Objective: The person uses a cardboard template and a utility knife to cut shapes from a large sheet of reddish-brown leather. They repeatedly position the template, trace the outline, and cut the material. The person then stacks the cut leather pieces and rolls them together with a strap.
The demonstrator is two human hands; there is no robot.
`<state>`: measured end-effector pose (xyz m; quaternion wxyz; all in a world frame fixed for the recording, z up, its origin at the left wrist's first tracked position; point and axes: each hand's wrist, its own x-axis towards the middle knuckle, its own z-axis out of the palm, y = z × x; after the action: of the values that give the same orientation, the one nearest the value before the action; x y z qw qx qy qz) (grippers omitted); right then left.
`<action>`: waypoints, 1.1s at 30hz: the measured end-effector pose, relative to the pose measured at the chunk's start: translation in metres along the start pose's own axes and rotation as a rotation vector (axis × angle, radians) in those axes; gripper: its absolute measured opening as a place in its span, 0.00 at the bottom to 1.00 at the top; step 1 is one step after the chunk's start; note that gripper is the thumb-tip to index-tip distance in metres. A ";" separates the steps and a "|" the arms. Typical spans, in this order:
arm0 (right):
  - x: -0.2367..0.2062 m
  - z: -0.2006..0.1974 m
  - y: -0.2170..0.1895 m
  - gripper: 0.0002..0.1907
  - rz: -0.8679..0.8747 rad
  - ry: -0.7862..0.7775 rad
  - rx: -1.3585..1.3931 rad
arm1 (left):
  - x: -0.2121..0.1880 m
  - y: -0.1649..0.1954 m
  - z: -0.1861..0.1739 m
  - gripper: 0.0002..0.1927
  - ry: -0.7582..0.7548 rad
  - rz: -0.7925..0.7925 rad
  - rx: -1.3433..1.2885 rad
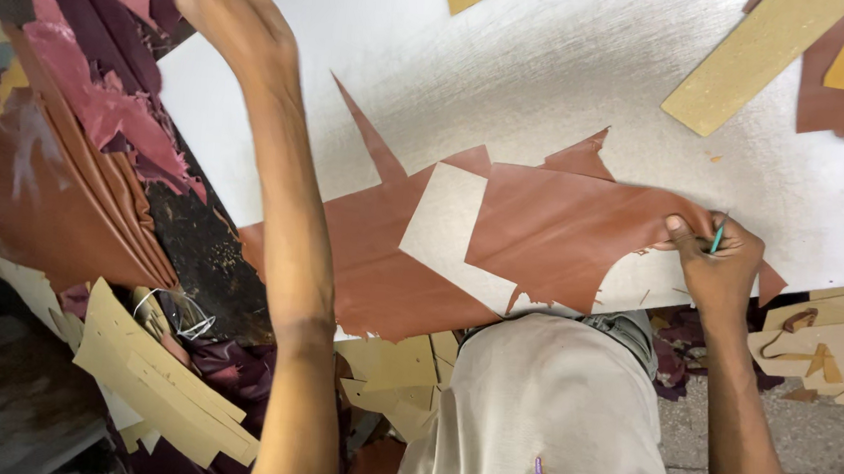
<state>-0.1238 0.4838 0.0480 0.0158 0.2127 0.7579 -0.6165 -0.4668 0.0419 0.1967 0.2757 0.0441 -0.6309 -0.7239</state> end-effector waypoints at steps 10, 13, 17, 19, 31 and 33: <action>-0.011 0.006 0.006 0.14 -0.070 -0.050 0.191 | -0.393 0.023 -0.161 0.09 0.421 -0.732 -0.080; -0.016 0.008 0.002 0.15 -0.107 -0.062 0.156 | -0.457 0.021 -0.187 0.10 0.475 -0.829 -0.077; -0.028 0.011 -0.005 0.17 -0.006 -0.021 -0.058 | -0.486 0.010 -0.213 0.13 0.344 -0.757 0.011; -0.030 0.013 -0.006 0.15 -0.055 -0.064 -0.095 | -0.486 0.007 -0.223 0.13 0.297 -0.728 0.056; -0.029 0.014 -0.004 0.18 -0.037 -0.020 -0.047 | -0.406 0.081 -0.196 0.10 -0.134 -0.188 0.250; -0.028 0.014 -0.005 0.19 -0.023 -0.024 -0.026 | -0.386 0.070 -0.151 0.09 -0.433 -0.221 -0.008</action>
<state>-0.1032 0.4612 0.0573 0.0203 0.1964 0.7679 -0.6094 -0.0544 0.0797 0.1228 0.0532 -0.0445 -0.6636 -0.7449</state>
